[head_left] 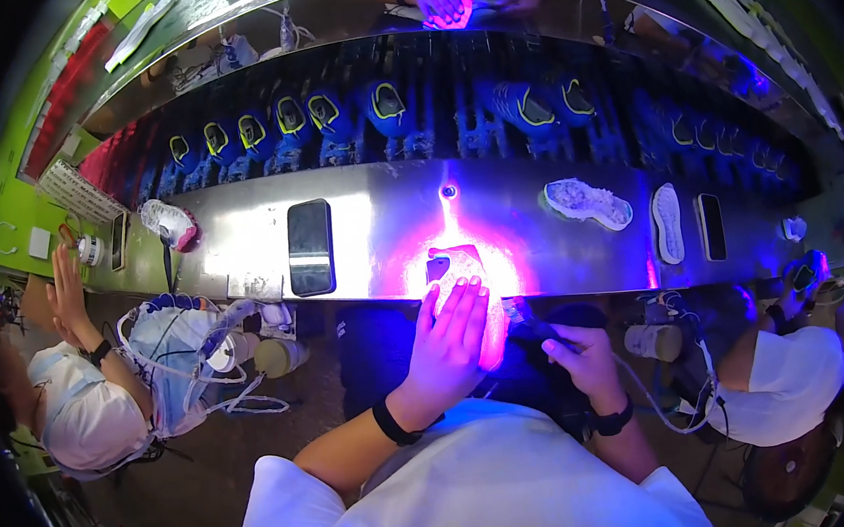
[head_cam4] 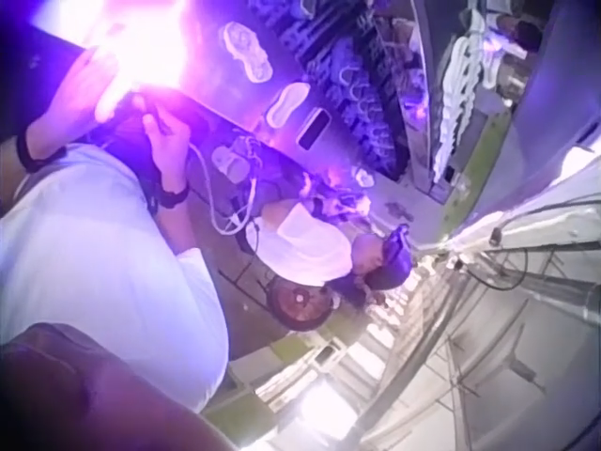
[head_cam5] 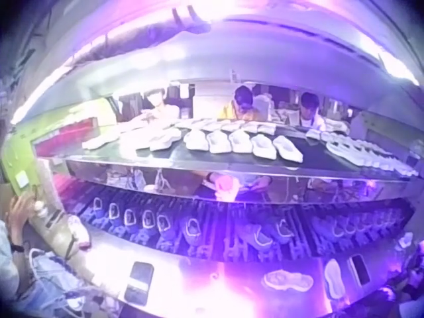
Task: The recorder is assembling shoe components on a factory conveyor belt, specifically applying a adhesive or coating to a shoe upper.
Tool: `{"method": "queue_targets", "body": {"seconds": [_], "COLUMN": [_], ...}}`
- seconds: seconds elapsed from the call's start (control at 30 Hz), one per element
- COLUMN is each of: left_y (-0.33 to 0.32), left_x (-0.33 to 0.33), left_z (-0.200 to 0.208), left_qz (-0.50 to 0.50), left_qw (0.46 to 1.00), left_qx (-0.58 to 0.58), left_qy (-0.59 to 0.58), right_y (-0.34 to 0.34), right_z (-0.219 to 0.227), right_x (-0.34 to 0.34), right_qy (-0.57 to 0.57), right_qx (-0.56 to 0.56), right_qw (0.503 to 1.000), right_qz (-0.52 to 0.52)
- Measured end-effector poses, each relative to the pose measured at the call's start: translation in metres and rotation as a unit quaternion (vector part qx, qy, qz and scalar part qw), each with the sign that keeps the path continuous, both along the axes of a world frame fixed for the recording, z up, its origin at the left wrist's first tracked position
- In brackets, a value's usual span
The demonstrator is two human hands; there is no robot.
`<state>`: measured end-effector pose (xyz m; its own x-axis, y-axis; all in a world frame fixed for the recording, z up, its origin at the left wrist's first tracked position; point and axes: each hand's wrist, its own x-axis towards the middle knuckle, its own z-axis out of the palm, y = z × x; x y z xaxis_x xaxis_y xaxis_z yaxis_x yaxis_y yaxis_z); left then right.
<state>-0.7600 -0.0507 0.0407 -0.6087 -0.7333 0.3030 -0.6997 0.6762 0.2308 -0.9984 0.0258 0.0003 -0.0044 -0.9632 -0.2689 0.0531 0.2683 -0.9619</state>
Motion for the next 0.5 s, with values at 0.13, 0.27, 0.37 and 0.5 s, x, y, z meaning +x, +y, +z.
{"method": "queue_targets", "body": {"seconds": [0.13,0.27,0.37,0.5], "left_y": [-0.001,-0.006,-0.012,-0.022], "left_x": [-0.013,-0.026,-0.036,-0.05], "left_z": [0.004,0.012,0.012,0.017], "left_qz": [0.012,0.03,0.038,0.046], "left_qw": [1.0,0.999,0.999,0.999], "left_qx": [-0.018,-0.013,-0.025,-0.019], "left_qy": [0.0,0.006,0.003,0.002], "right_y": [0.004,0.01,0.016,0.028], "right_z": [0.0,-0.006,-0.007,-0.005], "right_x": [-0.006,-0.012,-0.017,-0.019], "right_qy": [0.048,0.024,-0.015,-0.036], "right_qx": [-0.03,-0.031,0.005,0.005], "right_qw": [0.998,0.999,1.0,0.999], "right_qz": [-0.01,-0.018,-0.017,-0.028]}}
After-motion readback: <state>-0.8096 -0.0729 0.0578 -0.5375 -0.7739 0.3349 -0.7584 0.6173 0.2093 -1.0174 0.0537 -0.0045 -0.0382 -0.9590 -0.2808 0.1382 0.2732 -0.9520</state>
